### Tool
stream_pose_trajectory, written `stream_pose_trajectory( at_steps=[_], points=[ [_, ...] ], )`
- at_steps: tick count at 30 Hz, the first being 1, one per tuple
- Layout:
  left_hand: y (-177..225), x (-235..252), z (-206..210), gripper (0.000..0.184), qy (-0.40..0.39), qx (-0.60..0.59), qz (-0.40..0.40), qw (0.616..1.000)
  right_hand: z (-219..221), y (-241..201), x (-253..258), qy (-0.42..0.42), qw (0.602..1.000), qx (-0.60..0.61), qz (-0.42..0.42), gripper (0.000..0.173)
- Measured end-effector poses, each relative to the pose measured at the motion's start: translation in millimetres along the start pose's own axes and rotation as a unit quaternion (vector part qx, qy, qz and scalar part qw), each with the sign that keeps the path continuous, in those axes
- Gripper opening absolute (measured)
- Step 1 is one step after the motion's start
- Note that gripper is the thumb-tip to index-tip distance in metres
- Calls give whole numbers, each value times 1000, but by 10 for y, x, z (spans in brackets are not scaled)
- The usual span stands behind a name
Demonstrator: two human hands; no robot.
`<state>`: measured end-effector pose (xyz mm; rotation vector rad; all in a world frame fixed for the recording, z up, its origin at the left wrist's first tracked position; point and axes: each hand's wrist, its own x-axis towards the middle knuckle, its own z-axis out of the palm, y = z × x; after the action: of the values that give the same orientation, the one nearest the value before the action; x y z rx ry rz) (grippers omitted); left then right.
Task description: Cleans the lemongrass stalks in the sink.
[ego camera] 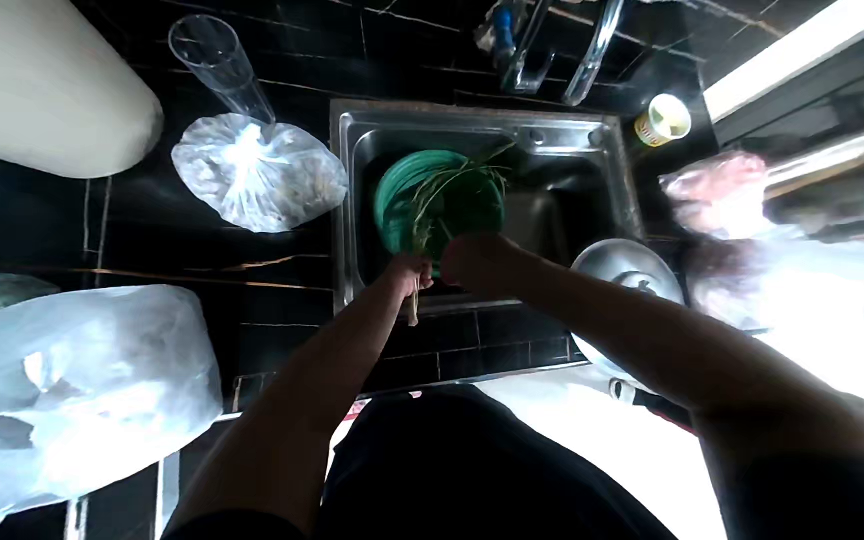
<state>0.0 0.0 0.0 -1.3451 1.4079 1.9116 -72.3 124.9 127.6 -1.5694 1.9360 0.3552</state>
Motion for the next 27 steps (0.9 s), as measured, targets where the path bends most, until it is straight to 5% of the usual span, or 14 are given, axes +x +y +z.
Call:
stream_pose_trajectory(
  at_steps=[5, 12, 18, 23, 27],
  points=[
    [-31, -128, -120, 9, -49, 96, 53, 993, -52, 56, 139, -5, 1000, 0, 2, 20],
    [419, -950, -479, 25, -62, 65, 58, 994, 34, 557, -225, 155, 971, 156, 97, 27],
    [269, -536, -425, 17, 28, 70, -7, 997, 256, 756, -223, 93, 982, 119, 111, 25],
    [114, -1, -38, 12, 37, 1, -27, 999, 164, 276, -77, -7, 999, 1, 52, 18],
    [243, -241, 193, 33, 2, 197, 16, 980, -161, -28, -10, -34, 997, 52, 39, 21]
  ],
)
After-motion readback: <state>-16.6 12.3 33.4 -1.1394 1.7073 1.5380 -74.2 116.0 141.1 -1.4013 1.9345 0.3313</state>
